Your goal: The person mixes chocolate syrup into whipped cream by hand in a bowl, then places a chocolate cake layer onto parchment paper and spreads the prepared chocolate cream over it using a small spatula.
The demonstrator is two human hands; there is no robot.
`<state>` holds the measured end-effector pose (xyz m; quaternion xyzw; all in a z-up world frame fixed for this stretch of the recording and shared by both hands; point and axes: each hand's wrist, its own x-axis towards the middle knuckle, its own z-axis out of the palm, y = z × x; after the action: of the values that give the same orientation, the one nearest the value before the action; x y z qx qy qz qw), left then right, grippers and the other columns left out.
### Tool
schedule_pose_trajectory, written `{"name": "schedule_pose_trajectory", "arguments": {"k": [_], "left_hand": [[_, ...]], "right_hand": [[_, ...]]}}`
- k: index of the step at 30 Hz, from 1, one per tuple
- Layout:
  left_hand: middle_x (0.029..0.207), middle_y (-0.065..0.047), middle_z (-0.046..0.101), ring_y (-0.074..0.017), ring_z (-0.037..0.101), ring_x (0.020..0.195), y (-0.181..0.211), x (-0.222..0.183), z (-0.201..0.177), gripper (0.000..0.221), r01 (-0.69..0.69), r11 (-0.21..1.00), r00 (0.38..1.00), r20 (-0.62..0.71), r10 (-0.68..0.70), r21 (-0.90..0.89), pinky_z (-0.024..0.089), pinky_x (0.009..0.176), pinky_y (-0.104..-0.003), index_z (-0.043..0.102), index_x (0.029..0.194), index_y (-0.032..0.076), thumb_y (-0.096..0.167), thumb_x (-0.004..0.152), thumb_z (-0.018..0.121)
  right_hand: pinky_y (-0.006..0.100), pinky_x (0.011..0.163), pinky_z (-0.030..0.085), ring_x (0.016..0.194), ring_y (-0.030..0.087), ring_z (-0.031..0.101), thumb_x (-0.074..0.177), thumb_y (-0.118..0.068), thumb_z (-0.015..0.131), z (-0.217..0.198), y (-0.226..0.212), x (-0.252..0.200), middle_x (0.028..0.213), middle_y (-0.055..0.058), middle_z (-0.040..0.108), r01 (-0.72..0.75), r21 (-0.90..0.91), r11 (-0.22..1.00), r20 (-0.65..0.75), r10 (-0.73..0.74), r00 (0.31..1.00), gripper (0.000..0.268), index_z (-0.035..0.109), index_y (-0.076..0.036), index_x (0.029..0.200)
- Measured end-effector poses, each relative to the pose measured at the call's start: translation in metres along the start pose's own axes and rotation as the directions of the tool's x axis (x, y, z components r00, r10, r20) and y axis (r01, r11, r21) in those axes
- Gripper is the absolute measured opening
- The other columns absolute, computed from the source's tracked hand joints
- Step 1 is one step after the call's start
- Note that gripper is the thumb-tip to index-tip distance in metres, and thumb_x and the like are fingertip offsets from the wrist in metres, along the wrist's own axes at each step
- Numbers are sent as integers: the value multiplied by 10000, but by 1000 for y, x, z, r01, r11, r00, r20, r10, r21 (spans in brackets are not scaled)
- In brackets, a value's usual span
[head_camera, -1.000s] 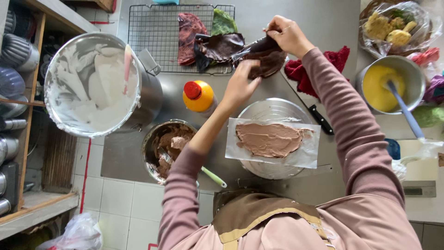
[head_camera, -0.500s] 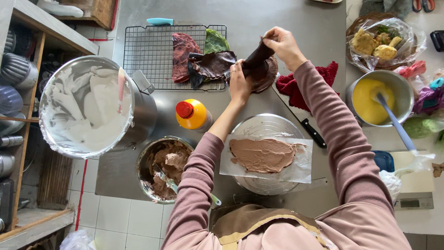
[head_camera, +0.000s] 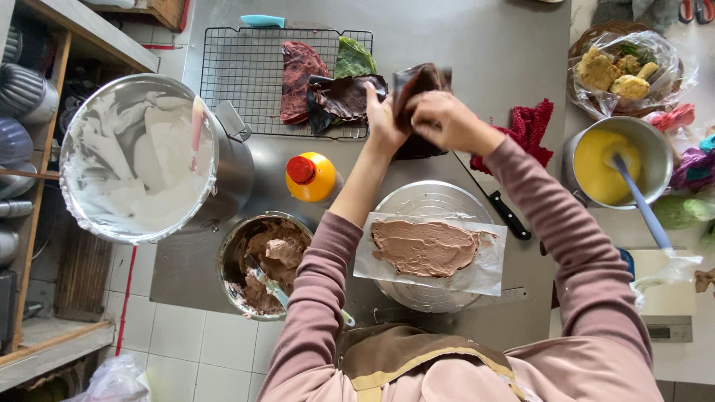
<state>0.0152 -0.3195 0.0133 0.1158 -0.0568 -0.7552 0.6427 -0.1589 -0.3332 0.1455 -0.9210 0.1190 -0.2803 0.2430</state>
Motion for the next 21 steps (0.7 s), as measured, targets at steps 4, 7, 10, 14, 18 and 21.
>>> {"name": "schedule_pose_trajectory", "arguments": {"k": [4,7,10,14,18,21], "left_hand": [[1419,-161,570,-329,569,1273,3,-37,46,864,-14,999,1000,-4,14,-29,436,1113,-472,432,1522,84,758,1029,211],[1502,-185,550,-327,533,1376,2,-53,65,787,-71,997,974,212,76,-28,386,1196,-503,427,1602,91,692,1121,263],[1529,-160,528,-304,495,1423,-1,-60,73,791,-84,996,989,123,78,42,350,1245,-517,415,1591,61,668,1095,305],[1512,-187,529,-327,486,1418,-1,-61,62,826,-58,994,992,119,47,91,348,1231,-499,451,1538,7,677,1072,322],[1454,-216,563,-353,524,1369,3,-64,38,839,-38,995,993,118,26,95,390,1198,-499,525,1440,-29,701,1063,350],[1407,-237,600,-372,563,1318,7,-65,28,827,-33,996,983,184,17,83,429,1159,-499,562,1362,-24,717,1047,374]], "right_hand": [[476,1092,443,1106,295,672,871,-51,766,1,-16,-16,1162,96,721,-29,-10,1000,-16,29,999,106,706,-48,960],[370,834,544,896,217,645,1001,-108,727,3,-2,-26,1035,51,692,-501,231,834,-29,521,853,85,704,-63,1070],[361,884,561,1017,184,661,1046,-79,705,9,20,-28,1193,46,674,-514,251,820,-257,568,782,116,678,-90,1159],[368,1017,540,1242,231,540,1008,-76,699,2,34,-29,1437,123,510,-473,243,847,-279,528,802,483,505,-98,1450],[356,1203,441,1415,194,508,1029,-211,640,-7,29,-36,1583,105,468,-360,917,170,228,516,826,657,361,-119,1617],[381,1112,516,1286,198,592,1053,-251,625,-4,25,-43,1434,117,589,-319,947,-42,297,496,816,591,437,-43,1573]]}}
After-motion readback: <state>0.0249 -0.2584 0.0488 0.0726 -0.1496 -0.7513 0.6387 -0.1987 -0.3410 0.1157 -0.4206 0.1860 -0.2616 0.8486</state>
